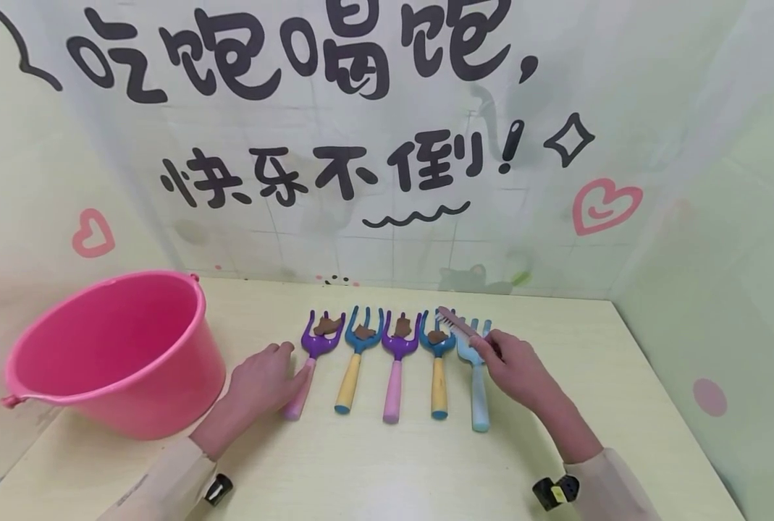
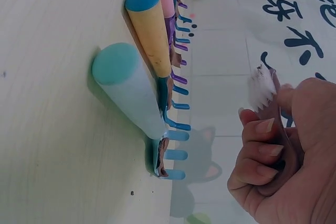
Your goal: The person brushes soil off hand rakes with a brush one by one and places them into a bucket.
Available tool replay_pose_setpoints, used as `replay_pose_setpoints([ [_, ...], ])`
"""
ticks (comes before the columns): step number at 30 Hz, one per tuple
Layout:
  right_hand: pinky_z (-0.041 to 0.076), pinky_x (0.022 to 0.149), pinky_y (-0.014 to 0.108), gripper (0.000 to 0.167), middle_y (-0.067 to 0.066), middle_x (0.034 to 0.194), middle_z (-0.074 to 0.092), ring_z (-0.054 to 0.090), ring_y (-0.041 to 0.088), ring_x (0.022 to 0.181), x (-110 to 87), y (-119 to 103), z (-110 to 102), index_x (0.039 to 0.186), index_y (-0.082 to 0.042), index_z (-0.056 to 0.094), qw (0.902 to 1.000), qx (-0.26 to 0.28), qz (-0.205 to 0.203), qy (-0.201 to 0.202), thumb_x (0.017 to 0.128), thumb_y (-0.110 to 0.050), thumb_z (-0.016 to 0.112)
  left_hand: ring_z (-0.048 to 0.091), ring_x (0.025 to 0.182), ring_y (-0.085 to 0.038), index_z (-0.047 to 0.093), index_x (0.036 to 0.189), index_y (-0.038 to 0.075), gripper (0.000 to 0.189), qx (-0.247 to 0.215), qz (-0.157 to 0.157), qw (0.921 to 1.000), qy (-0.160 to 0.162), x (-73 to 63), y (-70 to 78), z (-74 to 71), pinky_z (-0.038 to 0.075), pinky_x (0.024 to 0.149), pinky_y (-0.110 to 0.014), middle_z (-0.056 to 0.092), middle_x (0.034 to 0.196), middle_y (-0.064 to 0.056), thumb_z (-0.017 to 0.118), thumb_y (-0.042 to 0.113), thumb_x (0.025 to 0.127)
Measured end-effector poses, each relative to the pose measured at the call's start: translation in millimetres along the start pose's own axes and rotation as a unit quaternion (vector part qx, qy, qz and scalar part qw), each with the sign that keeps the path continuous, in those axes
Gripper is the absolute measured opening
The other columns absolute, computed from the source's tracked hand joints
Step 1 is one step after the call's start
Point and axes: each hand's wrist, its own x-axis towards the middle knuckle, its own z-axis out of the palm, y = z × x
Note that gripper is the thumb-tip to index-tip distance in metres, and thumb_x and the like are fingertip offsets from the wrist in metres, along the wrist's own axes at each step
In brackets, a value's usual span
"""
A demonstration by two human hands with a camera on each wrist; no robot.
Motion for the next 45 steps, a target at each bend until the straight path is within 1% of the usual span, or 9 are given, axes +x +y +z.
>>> replay_pose_setpoints([
  [4,0.038,0.053,0.032,0.031,0.006,0.076,0.054,0.042,0.02,0.06,-0.2,-0.1,0.9,0.096,0.0,0.061,0.9999,0.015,-0.002,0.002,0.108,-0.027,0.053,0.061,0.079,-0.031,0.058,0.127,-0.008,0.06,0.01,-0.012,0.9997,-0.019,2.8,1.9,-0.4,0.055,0.064,-0.047,0.061,0.099,-0.019,0.057,0.046,0.101],
  [8,0.036,0.051,0.029,0.027,0.002,0.068,0.045,0.043,0.019,0.057,0.3,-0.7,2.3,0.092,-0.003,0.056,0.9999,0.011,-0.011,0.002,0.106,-0.025,0.056,0.057,0.072,-0.027,0.059,0.123,-0.008,0.058,0.016,-0.024,0.9986,-0.044,6.2,5.3,-2.6,0.053,0.06,-0.043,0.059,0.091,-0.016,0.058,0.046,0.101],
  [12,0.035,0.051,0.028,0.024,0.0,0.068,0.043,0.042,0.017,0.057,-0.4,-2.3,3.2,0.09,-0.004,0.054,0.9996,0.01,-0.027,0.0,0.106,-0.022,0.058,0.054,0.068,-0.026,0.061,0.118,-0.008,0.055,0.008,-0.028,0.998,-0.056,6.6,8.6,-4.0,0.05,0.057,-0.04,0.056,0.086,-0.014,0.06,0.044,0.1],
  [16,0.037,0.049,0.027,0.022,0.001,0.068,0.046,0.044,0.016,0.056,-1.0,-2.2,2.4,0.093,-0.002,0.053,0.9992,0.021,-0.027,-0.02,0.106,-0.019,0.057,0.054,0.066,-0.026,0.061,0.114,-0.008,0.054,0.008,-0.028,0.9978,-0.059,6.7,11.7,-4.0,0.049,0.056,-0.039,0.055,0.086,-0.014,0.063,0.044,0.098],
  [21,0.038,0.048,0.027,0.02,0.001,0.068,0.049,0.046,0.016,0.055,-1.7,-1.2,0.8,0.098,0.002,0.053,0.9982,0.029,-0.026,-0.046,0.107,-0.016,0.055,0.053,0.067,-0.025,0.06,0.113,-0.007,0.055,0.016,-0.041,0.9959,-0.08,8.6,15.6,-2.7,0.048,0.055,-0.036,0.052,0.086,-0.014,0.067,0.044,0.096],
  [30,0.036,0.053,0.028,0.018,-0.001,0.07,0.045,0.041,0.014,0.058,-0.5,-4.7,0.3,0.099,0.002,0.059,0.9972,0.013,-0.068,-0.029,0.107,-0.013,0.053,0.054,0.068,-0.024,0.058,0.113,-0.009,0.06,0.015,-0.065,0.9925,-0.103,14.0,19.9,1.8,0.048,0.056,-0.034,0.051,0.085,-0.014,0.071,0.046,0.094],
  [35,0.036,0.055,0.029,0.02,0.0,0.072,0.047,0.042,0.014,0.059,1.2,-6.5,0.2,0.093,-0.002,0.059,0.9971,0.01,-0.067,-0.033,0.108,-0.012,0.05,0.055,0.068,-0.024,0.055,0.118,-0.011,0.06,0.003,-0.074,0.9911,-0.11,17.3,22.0,4.4,0.049,0.056,-0.034,0.051,0.085,-0.014,0.072,0.041,0.094],
  [39,0.037,0.054,0.029,0.02,0.003,0.073,0.048,0.042,0.015,0.059,1.0,-8.0,-0.2,0.097,-0.002,0.059,0.9967,0.021,-0.063,-0.046,0.109,-0.013,0.048,0.056,0.068,-0.024,0.052,0.122,-0.011,0.059,-0.001,-0.078,0.99,-0.117,18.2,23.8,5.6,0.05,0.057,-0.033,0.052,0.082,-0.013,0.072,0.037,0.094],
  [45,0.042,0.048,0.03,0.024,0.003,0.07,0.048,0.047,0.016,0.053,0.9,-8.4,1.2,0.096,-0.002,0.056,0.9964,0.038,-0.034,-0.069,0.11,-0.019,0.048,0.057,0.064,-0.023,0.052,0.116,-0.009,0.049,-0.017,-0.069,0.9906,-0.117,16.0,24.8,7.1,0.049,0.056,-0.033,0.052,0.076,-0.012,0.071,0.031,0.096],
])
